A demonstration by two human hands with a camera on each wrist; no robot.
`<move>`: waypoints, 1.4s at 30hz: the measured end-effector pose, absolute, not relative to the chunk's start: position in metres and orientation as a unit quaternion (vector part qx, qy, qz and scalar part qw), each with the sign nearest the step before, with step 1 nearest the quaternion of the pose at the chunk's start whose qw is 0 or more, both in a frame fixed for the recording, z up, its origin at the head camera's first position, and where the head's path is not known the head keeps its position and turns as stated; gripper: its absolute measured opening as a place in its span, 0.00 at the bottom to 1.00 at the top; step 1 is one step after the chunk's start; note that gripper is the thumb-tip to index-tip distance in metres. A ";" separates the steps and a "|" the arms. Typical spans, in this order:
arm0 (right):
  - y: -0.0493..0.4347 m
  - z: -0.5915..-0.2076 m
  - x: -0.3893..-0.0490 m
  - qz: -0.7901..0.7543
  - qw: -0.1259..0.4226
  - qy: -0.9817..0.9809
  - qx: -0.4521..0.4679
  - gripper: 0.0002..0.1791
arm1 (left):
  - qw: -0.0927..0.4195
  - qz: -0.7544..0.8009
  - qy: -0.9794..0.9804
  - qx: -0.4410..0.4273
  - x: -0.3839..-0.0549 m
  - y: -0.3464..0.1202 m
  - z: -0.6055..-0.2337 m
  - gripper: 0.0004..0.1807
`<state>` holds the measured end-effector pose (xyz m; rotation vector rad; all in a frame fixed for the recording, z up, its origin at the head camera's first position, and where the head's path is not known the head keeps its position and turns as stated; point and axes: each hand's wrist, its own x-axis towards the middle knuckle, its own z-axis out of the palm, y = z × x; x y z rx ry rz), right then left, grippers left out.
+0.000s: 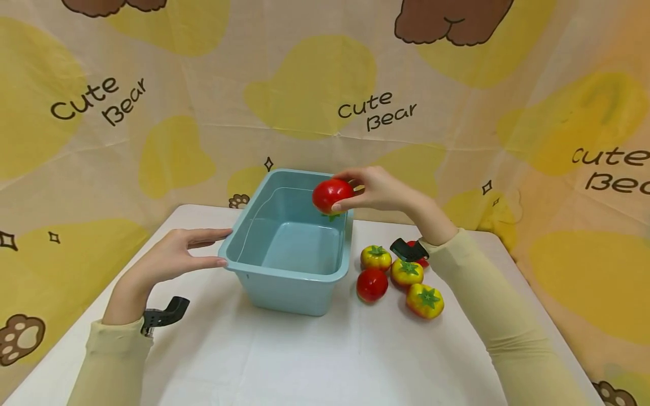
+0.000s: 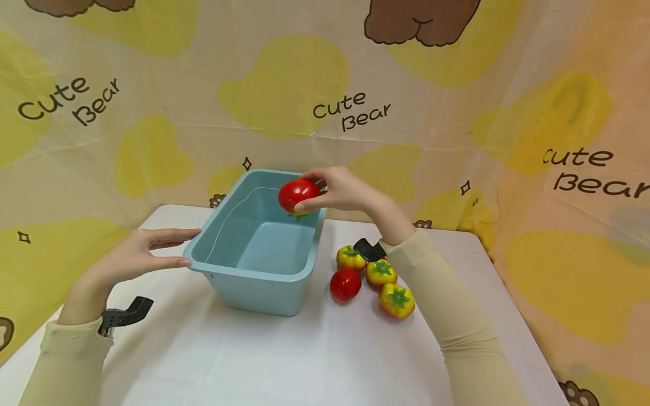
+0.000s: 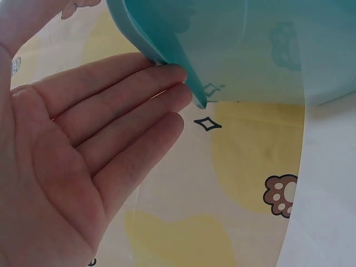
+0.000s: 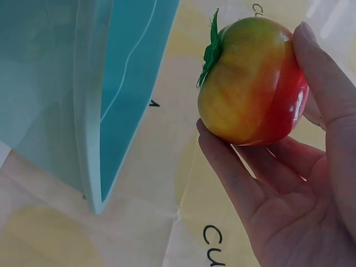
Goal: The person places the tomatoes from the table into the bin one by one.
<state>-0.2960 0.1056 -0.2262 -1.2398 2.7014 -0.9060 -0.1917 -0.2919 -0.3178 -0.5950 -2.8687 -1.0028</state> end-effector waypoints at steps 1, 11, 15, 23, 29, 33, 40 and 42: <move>0.104 -0.226 -0.297 -0.288 0.017 0.870 -0.400 0.32 | 0.022 -0.323 -0.926 -0.193 -0.192 -0.292 -0.318 0.34; 0.087 -0.226 -0.302 -0.281 0.017 0.865 -0.415 0.31 | 0.023 -0.326 -0.925 -0.195 -0.191 -0.293 -0.318 0.33; 0.085 -0.226 -0.303 -0.295 0.021 0.859 -0.417 0.31 | 0.024 -0.326 -0.925 -0.194 -0.192 -0.292 -0.318 0.34; 0.094 -0.226 -0.298 -0.316 0.022 0.850 -0.420 0.31 | 0.020 -0.328 -0.924 -0.194 -0.192 -0.291 -0.318 0.34; 0.110 -0.230 -0.291 -0.348 0.021 0.840 -0.416 0.31 | 0.018 -0.327 -0.925 -0.193 -0.191 -0.291 -0.318 0.33; 0.124 -0.235 -0.285 -0.356 0.012 0.842 -0.406 0.30 | 0.019 -0.325 -0.925 -0.194 -0.191 -0.291 -0.319 0.32; 0.147 -0.243 -0.278 -0.346 -0.012 0.849 -0.399 0.30 | 0.023 -0.320 -0.927 -0.193 -0.190 -0.290 -0.318 0.32; 0.153 -0.245 -0.275 -0.346 -0.014 0.851 -0.394 0.31 | 0.023 -0.319 -0.928 -0.193 -0.190 -0.289 -0.317 0.32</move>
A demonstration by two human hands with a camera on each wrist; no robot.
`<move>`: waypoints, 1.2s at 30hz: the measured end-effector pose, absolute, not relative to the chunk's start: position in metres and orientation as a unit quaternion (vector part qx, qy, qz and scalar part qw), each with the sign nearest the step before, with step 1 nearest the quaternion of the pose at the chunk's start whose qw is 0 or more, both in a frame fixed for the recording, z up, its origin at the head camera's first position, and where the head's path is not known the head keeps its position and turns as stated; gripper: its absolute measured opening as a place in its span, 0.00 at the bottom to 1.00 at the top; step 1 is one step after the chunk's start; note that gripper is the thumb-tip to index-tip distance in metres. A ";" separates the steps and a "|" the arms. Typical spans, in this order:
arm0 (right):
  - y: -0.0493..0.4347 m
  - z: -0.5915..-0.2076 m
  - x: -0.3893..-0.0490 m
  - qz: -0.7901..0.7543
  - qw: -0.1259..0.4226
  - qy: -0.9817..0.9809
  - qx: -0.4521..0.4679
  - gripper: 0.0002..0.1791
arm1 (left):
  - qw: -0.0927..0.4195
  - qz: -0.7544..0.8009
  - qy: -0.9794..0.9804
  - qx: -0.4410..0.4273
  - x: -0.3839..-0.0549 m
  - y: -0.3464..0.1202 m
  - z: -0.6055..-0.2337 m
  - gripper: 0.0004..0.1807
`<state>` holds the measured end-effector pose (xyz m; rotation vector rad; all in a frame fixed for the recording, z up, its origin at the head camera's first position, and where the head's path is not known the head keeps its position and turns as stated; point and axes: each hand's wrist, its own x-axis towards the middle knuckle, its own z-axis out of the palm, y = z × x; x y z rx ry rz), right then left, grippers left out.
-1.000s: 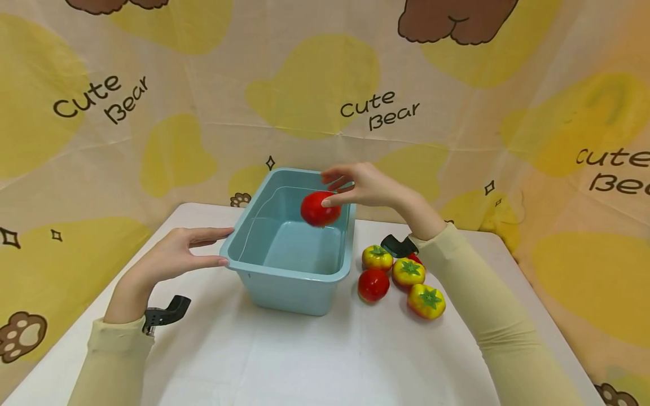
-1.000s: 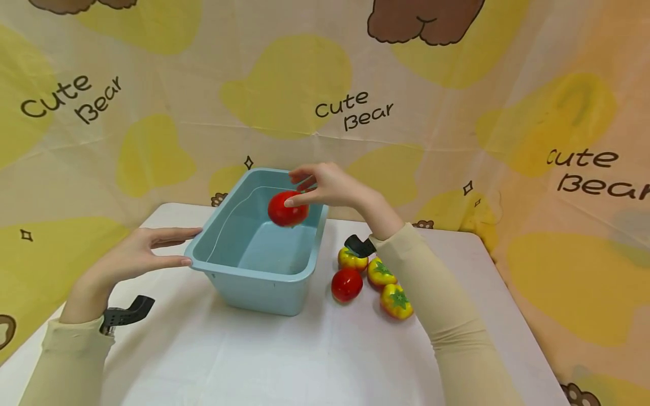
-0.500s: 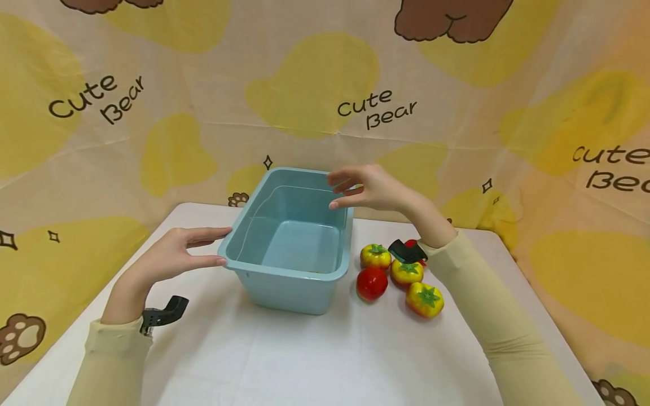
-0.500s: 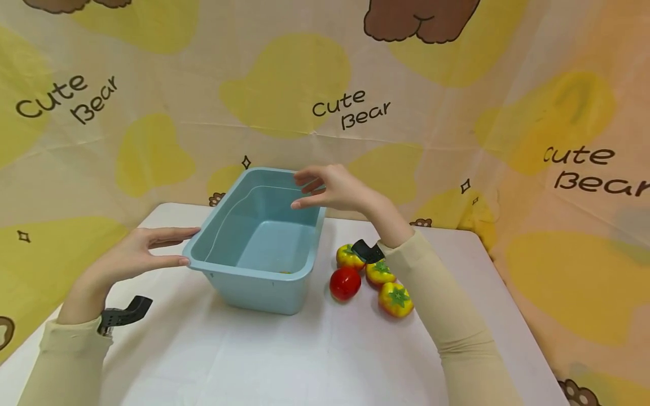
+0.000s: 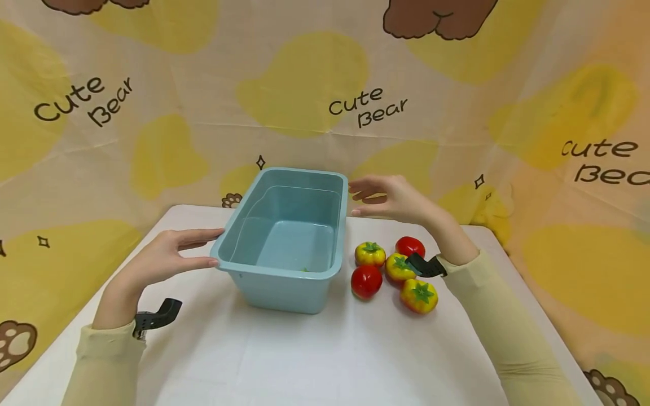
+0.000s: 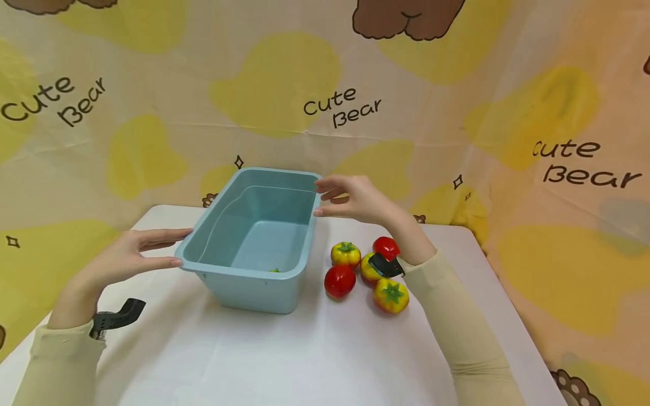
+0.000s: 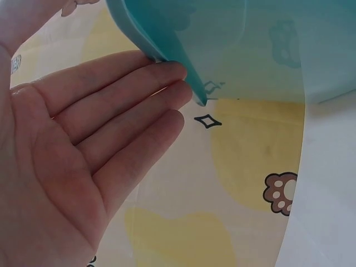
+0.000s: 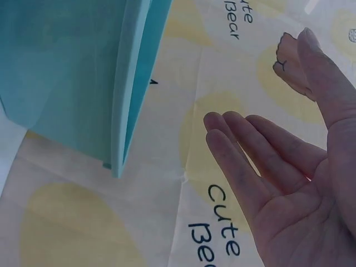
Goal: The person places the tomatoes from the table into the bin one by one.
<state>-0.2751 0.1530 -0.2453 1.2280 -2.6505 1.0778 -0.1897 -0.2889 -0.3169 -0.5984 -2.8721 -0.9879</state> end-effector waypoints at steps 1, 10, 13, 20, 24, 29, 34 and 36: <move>0.155 -0.246 -0.274 0.348 0.012 -0.852 0.392 0.31 | 0.024 -0.318 -0.928 -0.194 -0.190 -0.289 -0.317 0.32; 0.176 -0.256 -0.265 0.358 0.013 -0.855 0.376 0.30 | 0.031 -0.317 -0.926 -0.201 -0.188 -0.289 -0.316 0.31; 0.182 -0.260 -0.263 0.359 0.019 -0.857 0.371 0.30 | 0.032 -0.316 -0.926 -0.202 -0.189 -0.290 -0.316 0.31; 0.196 -0.269 -0.256 0.356 0.019 -0.866 0.351 0.31 | 0.031 -0.324 -0.924 -0.203 -0.189 -0.288 -0.316 0.31; 0.203 -0.276 -0.253 0.357 0.011 -0.872 0.335 0.31 | 0.032 -0.323 -0.924 -0.201 -0.188 -0.289 -0.317 0.31; 0.211 -0.285 -0.249 0.359 0.006 -0.877 0.319 0.31 | 0.030 -0.322 -0.925 -0.197 -0.189 -0.289 -0.318 0.31; 0.221 -0.295 -0.247 0.359 0.010 -0.881 0.309 0.30 | 0.031 -0.320 -0.926 -0.196 -0.189 -0.289 -0.319 0.31; 0.224 -0.299 -0.245 0.362 0.010 -0.881 0.305 0.30 | 0.033 -0.321 -0.926 -0.197 -0.190 -0.289 -0.320 0.31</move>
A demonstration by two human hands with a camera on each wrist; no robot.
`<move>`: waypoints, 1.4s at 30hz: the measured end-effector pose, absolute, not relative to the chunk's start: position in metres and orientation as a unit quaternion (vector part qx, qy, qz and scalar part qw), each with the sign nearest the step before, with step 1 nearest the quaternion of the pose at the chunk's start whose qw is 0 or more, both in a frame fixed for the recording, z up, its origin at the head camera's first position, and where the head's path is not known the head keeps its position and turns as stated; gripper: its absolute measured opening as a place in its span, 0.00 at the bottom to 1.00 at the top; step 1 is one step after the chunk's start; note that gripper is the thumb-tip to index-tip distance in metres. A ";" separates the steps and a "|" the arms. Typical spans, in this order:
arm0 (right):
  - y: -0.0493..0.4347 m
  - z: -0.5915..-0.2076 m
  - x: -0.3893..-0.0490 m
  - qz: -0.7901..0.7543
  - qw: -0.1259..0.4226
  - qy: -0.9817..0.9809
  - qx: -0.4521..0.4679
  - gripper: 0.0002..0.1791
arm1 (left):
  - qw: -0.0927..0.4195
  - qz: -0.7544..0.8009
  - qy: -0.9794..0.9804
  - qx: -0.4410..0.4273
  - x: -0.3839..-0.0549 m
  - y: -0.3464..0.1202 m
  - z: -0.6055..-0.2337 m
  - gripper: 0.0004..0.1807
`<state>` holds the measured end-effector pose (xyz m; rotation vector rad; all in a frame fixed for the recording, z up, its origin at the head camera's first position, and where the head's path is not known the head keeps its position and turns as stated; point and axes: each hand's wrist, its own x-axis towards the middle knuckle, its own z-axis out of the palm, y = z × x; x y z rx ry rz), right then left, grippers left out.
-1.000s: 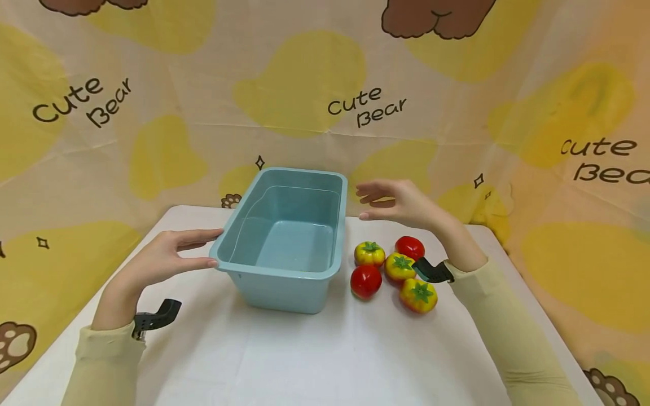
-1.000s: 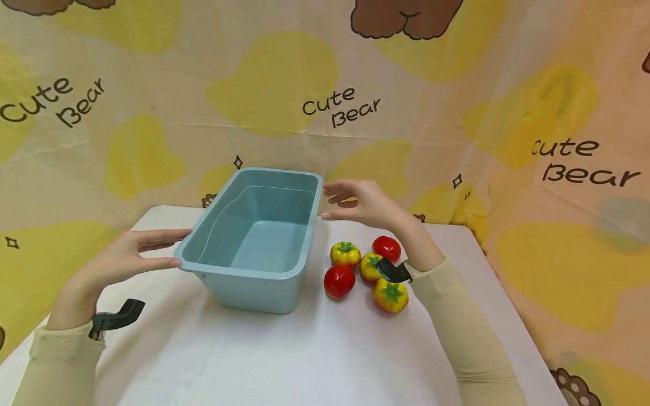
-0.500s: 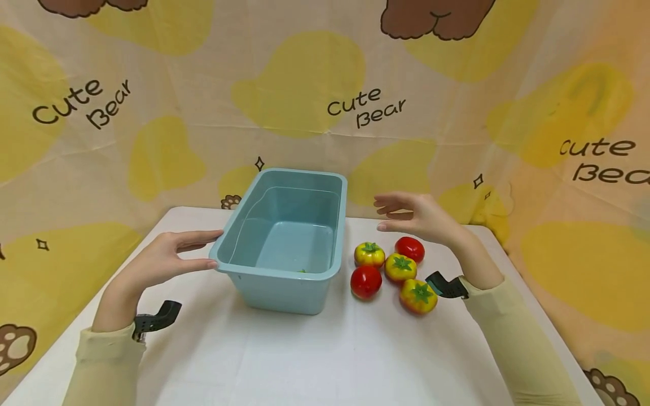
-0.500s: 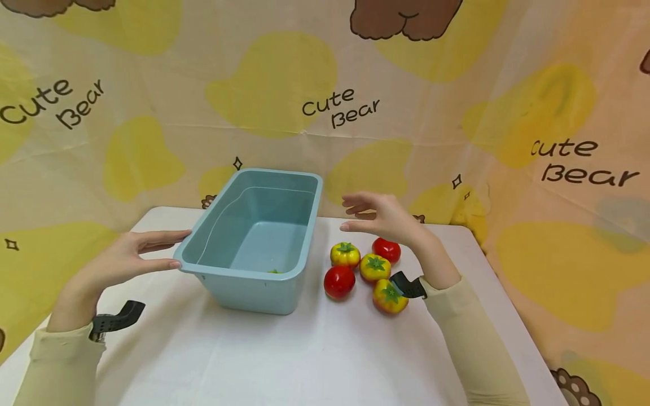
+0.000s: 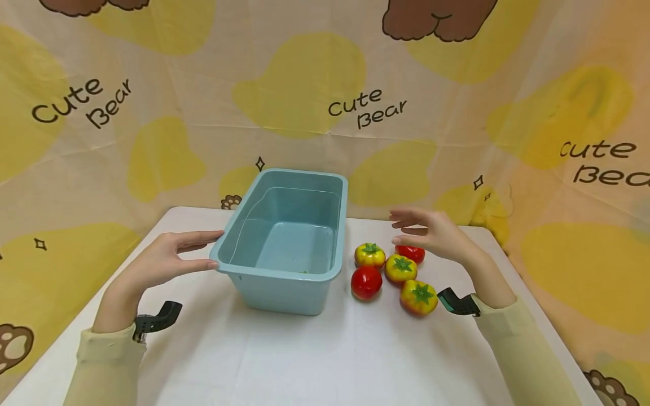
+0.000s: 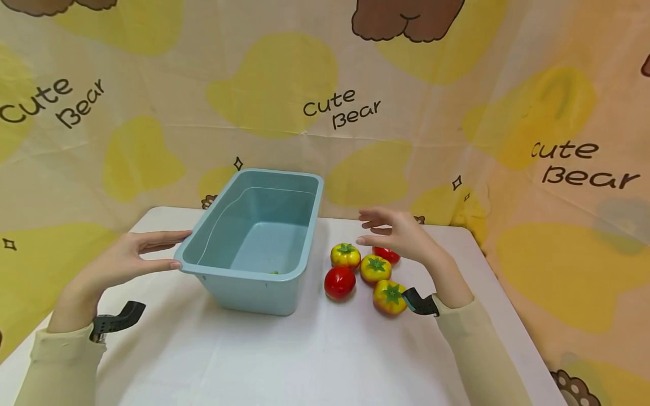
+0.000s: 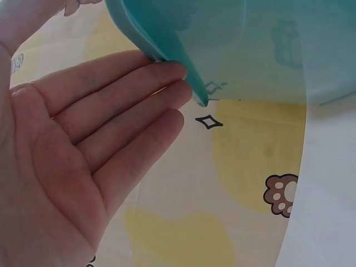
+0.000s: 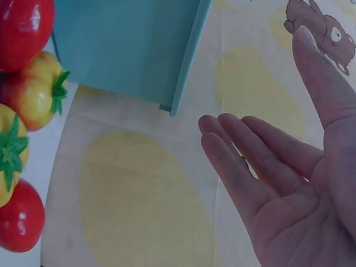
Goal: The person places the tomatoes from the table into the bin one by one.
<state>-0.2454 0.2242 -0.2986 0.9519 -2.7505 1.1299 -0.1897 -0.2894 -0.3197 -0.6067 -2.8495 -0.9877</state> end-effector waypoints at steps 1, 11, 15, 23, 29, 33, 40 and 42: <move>0.226 -0.300 -0.244 0.363 0.010 -0.881 0.303 0.30 | 0.034 -0.321 -0.925 -0.198 -0.190 -0.289 -0.320 0.31; 0.243 -0.316 -0.236 0.363 0.008 -0.890 0.275 0.29 | 0.038 -0.320 -0.926 -0.200 -0.190 -0.289 -0.320 0.31; 0.249 -0.321 -0.232 0.360 0.010 -0.895 0.262 0.29 | 0.035 -0.318 -0.927 -0.196 -0.190 -0.290 -0.320 0.31; 0.259 -0.330 -0.226 0.353 0.014 -0.904 0.243 0.32 | 0.031 -0.321 -0.927 -0.191 -0.189 -0.290 -0.320 0.31; 0.266 -0.341 -0.224 0.354 0.014 -0.903 0.242 0.32 | 0.030 -0.323 -0.926 -0.190 -0.189 -0.290 -0.320 0.30; 0.271 -0.348 -0.222 0.356 0.011 -0.903 0.239 0.31 | 0.032 -0.322 -0.927 -0.191 -0.189 -0.290 -0.320 0.30; 0.276 -0.360 -0.218 0.365 -0.001 -0.903 0.229 0.30 | 0.031 -0.321 -0.927 -0.190 -0.190 -0.288 -0.319 0.31; 0.278 -0.365 -0.217 0.365 -0.003 -0.903 0.227 0.30 | 0.030 -0.320 -0.928 -0.189 -0.189 -0.288 -0.319 0.31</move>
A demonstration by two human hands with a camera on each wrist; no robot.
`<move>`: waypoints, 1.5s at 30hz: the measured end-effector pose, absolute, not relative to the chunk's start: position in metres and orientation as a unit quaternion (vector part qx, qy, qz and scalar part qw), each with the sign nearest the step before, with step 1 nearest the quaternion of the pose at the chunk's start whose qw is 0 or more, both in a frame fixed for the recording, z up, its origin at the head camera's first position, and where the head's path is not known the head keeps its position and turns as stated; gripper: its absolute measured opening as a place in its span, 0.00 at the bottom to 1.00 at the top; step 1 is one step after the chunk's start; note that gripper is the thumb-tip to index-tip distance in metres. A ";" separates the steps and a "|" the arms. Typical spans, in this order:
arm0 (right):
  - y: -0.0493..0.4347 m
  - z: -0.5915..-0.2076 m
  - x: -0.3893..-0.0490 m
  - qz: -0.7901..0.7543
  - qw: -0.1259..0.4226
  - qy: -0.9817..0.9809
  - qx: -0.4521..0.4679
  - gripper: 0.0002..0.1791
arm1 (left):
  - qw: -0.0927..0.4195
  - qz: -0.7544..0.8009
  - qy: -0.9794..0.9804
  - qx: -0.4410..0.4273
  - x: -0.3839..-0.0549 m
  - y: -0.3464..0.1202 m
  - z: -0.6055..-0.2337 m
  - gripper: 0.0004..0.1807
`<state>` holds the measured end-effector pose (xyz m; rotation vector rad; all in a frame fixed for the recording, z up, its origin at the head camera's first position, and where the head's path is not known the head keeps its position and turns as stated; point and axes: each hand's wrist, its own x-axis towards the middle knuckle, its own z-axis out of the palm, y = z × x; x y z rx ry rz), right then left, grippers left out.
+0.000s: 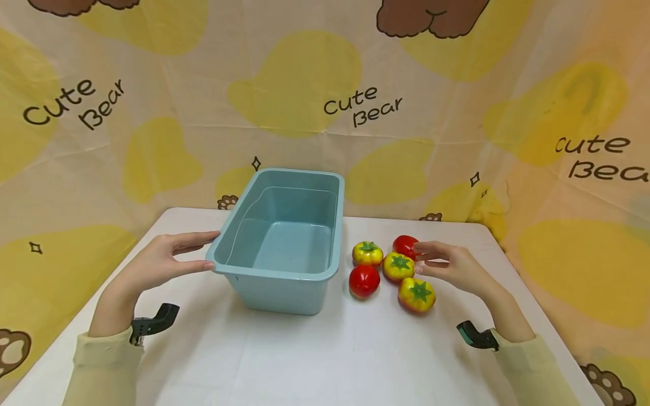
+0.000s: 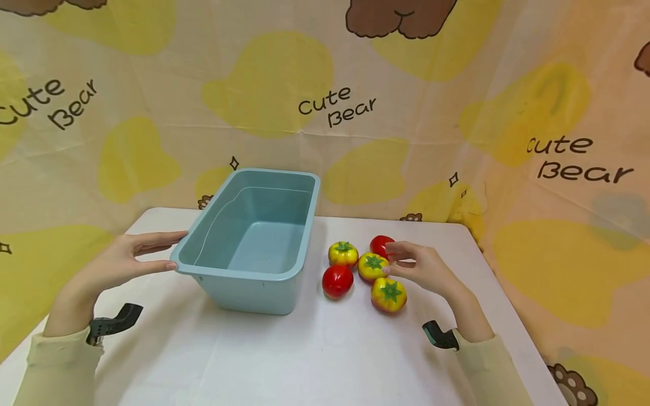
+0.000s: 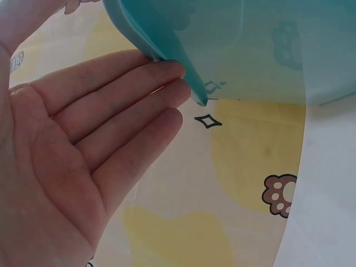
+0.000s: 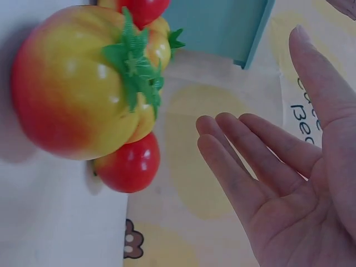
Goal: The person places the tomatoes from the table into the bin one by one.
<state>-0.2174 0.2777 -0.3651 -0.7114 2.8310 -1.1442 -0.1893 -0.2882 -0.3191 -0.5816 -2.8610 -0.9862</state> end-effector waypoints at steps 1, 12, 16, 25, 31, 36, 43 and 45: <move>0.278 -0.368 -0.217 -0.364 0.005 0.904 -0.224 0.30 | 0.030 -0.320 -0.928 -0.189 -0.189 -0.288 -0.319 0.31; 0.290 -0.394 -0.209 -0.358 0.014 0.911 -0.205 0.30 | 0.034 -0.318 -0.928 -0.189 -0.189 -0.289 -0.319 0.31; 0.294 -0.401 -0.207 -0.356 0.009 0.912 -0.202 0.29 | 0.034 -0.318 -0.929 -0.186 -0.189 -0.289 -0.319 0.31; 0.297 -0.408 -0.203 -0.360 0.025 0.913 -0.190 0.31 | 0.030 -0.318 -0.930 -0.183 -0.189 -0.288 -0.320 0.31; 0.296 -0.413 -0.201 -0.360 0.030 0.912 -0.192 0.32 | 0.032 -0.320 -0.929 -0.181 -0.189 -0.288 -0.321 0.31; 0.294 -0.417 -0.199 -0.361 0.032 0.912 -0.194 0.33 | 0.030 -0.324 -0.929 -0.179 -0.190 -0.289 -0.322 0.30; 0.293 -0.422 -0.199 -0.365 0.033 0.909 -0.199 0.34 | 0.028 -0.328 -0.927 -0.180 -0.191 -0.289 -0.323 0.31; 0.293 -0.423 -0.198 -0.370 0.033 0.906 -0.204 0.33 | 0.029 -0.328 -0.927 -0.180 -0.191 -0.289 -0.323 0.31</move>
